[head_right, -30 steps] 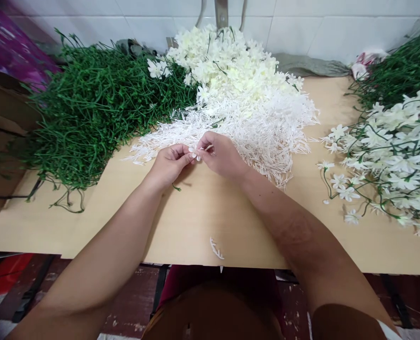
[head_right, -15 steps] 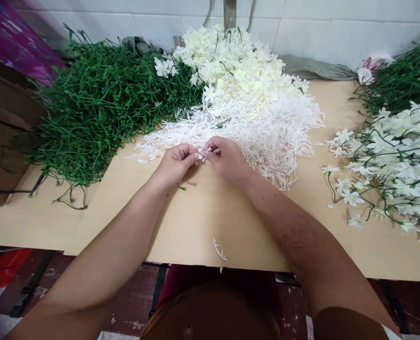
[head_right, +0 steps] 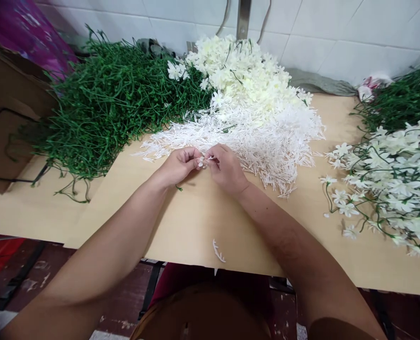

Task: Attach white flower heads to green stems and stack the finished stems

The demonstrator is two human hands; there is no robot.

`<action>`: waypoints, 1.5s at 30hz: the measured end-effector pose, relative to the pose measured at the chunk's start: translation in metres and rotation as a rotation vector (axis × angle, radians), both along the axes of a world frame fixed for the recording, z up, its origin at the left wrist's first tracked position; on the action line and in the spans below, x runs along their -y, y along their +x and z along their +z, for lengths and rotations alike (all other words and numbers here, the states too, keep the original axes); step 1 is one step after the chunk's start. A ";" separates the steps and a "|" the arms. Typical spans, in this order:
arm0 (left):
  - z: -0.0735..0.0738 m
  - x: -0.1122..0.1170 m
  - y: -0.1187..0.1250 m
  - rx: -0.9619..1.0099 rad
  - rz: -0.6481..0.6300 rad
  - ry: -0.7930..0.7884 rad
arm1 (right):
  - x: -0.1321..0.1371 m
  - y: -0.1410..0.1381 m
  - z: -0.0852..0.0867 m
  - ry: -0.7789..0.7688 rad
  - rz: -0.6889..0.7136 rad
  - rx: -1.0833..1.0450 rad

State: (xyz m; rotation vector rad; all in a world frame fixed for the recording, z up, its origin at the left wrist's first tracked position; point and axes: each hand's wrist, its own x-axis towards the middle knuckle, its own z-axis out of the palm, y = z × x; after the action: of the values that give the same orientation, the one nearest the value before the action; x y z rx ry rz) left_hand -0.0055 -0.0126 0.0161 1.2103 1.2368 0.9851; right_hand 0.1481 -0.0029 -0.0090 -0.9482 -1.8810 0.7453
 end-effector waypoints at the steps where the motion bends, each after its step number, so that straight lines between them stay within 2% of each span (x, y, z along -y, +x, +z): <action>1: 0.000 0.000 0.000 0.000 -0.010 0.003 | -0.001 0.000 -0.001 -0.057 0.007 -0.036; 6: 0.000 -0.001 -0.001 0.029 -0.031 0.033 | -0.007 0.001 0.000 -0.343 0.032 -0.219; 12: 0.005 0.000 -0.004 -0.014 -0.088 -0.035 | -0.009 0.002 0.004 -0.494 0.049 -0.420; 16: 0.008 0.002 -0.003 -0.049 -0.106 0.004 | -0.008 0.002 0.006 -0.559 0.076 -0.462; 25: 0.003 0.001 -0.002 -0.084 -0.080 0.103 | -0.006 -0.001 0.007 -0.500 0.086 -0.340; 32: -0.002 0.002 0.000 -0.028 -0.056 0.072 | -0.003 -0.007 0.003 -0.370 0.038 -0.243; 38: -0.001 0.003 0.000 0.028 -0.074 0.019 | 0.000 -0.008 0.005 -0.410 0.058 -0.257; 45: -0.001 0.002 -0.005 0.024 -0.172 0.011 | 0.000 -0.002 0.014 -0.495 0.106 -0.264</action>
State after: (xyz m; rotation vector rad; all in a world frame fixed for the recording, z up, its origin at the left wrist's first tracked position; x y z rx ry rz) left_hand -0.0108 -0.0146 0.0146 1.2871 1.0901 0.8782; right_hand 0.1457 -0.0029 0.0051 -0.9927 -1.5500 1.3729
